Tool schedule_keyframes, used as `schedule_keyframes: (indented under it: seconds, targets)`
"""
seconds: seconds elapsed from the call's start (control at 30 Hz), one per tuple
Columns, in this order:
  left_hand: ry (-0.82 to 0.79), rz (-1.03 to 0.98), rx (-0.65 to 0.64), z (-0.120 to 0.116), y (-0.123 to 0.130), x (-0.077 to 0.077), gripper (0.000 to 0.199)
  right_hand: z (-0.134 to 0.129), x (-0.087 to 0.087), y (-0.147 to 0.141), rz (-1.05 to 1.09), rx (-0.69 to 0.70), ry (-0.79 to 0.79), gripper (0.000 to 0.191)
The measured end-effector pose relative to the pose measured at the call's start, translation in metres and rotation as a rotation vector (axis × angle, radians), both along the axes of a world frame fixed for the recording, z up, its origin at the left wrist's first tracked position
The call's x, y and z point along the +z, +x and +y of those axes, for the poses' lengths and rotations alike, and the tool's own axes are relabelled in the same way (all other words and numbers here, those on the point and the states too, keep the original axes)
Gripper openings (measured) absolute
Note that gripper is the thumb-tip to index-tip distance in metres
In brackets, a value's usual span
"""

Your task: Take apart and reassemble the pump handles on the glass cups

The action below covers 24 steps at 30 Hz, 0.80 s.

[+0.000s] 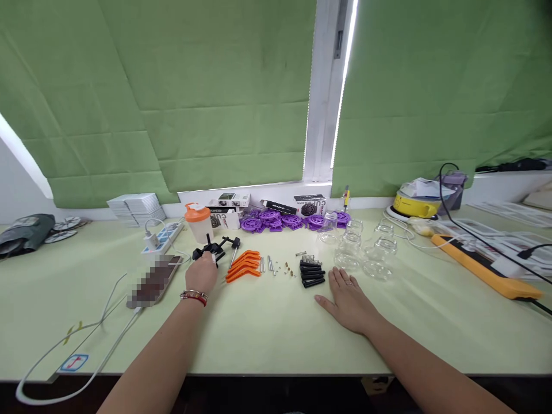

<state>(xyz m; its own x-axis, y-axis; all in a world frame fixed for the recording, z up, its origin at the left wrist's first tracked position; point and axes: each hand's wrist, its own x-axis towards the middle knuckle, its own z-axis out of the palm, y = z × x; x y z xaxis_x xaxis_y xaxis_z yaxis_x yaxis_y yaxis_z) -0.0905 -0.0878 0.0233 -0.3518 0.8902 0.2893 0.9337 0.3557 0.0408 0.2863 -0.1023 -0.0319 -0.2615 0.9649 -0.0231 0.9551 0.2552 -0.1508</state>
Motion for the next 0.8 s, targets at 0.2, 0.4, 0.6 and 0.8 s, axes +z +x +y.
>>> schedule_keyframes:
  seconds: [0.2, 0.4, 0.6, 0.8]
  targets:
    - [0.027, 0.036, -0.029, -0.002, 0.001, -0.003, 0.031, -0.003, 0.005, -0.001, 0.001, 0.01, -0.007, 0.099]
    - [0.021, 0.059, -0.02, -0.002, 0.001, -0.004, 0.032, -0.002, 0.004, 0.0, 0.008, 0.008, -0.006, 0.099]
    - [0.171, 0.095, 0.033, -0.005, -0.001, -0.005, 0.034, -0.003, 0.006, -0.001, 0.006, 0.013, -0.004, 0.099]
    - [0.4, 0.037, 0.026, -0.016, 0.002, -0.001, 0.04, -0.003, 0.006, -0.001, 0.001, 0.01, 0.004, 0.098]
